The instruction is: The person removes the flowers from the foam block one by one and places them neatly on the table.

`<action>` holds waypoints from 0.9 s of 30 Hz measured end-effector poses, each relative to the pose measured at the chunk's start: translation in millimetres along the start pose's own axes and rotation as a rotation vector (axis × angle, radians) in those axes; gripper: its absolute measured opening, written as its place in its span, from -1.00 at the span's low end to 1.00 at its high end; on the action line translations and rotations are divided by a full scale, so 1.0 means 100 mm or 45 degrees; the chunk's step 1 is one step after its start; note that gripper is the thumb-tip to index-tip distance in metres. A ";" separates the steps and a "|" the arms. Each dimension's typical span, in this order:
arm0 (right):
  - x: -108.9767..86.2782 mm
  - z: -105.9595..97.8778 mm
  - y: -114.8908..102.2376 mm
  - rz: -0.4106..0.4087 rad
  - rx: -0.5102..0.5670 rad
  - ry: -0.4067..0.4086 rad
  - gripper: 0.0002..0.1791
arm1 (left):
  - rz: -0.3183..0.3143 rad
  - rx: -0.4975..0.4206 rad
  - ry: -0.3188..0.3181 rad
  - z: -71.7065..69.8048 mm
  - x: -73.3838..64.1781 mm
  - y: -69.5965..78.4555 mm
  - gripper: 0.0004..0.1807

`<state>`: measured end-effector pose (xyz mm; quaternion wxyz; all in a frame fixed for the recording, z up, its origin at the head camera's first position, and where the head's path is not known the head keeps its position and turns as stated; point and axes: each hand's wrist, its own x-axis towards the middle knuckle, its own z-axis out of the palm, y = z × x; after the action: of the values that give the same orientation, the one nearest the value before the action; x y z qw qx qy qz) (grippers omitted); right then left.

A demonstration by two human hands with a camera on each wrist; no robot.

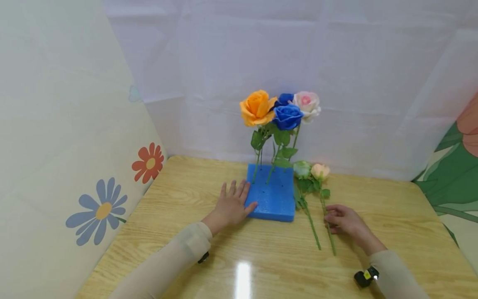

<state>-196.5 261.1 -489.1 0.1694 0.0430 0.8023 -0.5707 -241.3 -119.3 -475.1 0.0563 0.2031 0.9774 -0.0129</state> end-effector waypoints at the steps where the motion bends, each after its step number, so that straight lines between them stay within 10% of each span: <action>1: 0.00 0.01 -0.01 0.009 -0.001 0.003 -0.45 | -0.001 0.005 -0.003 0.00 0.00 0.00 -0.09; 27: -0.01 0.04 -0.06 0.017 0.063 0.015 -0.46 | -0.007 -0.008 0.001 0.01 0.01 0.00 -0.09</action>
<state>-196.8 255.5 -484.4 0.1674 0.0559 0.7887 -0.5889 -241.6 -118.7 -475.9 0.0565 0.2004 0.9780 -0.0099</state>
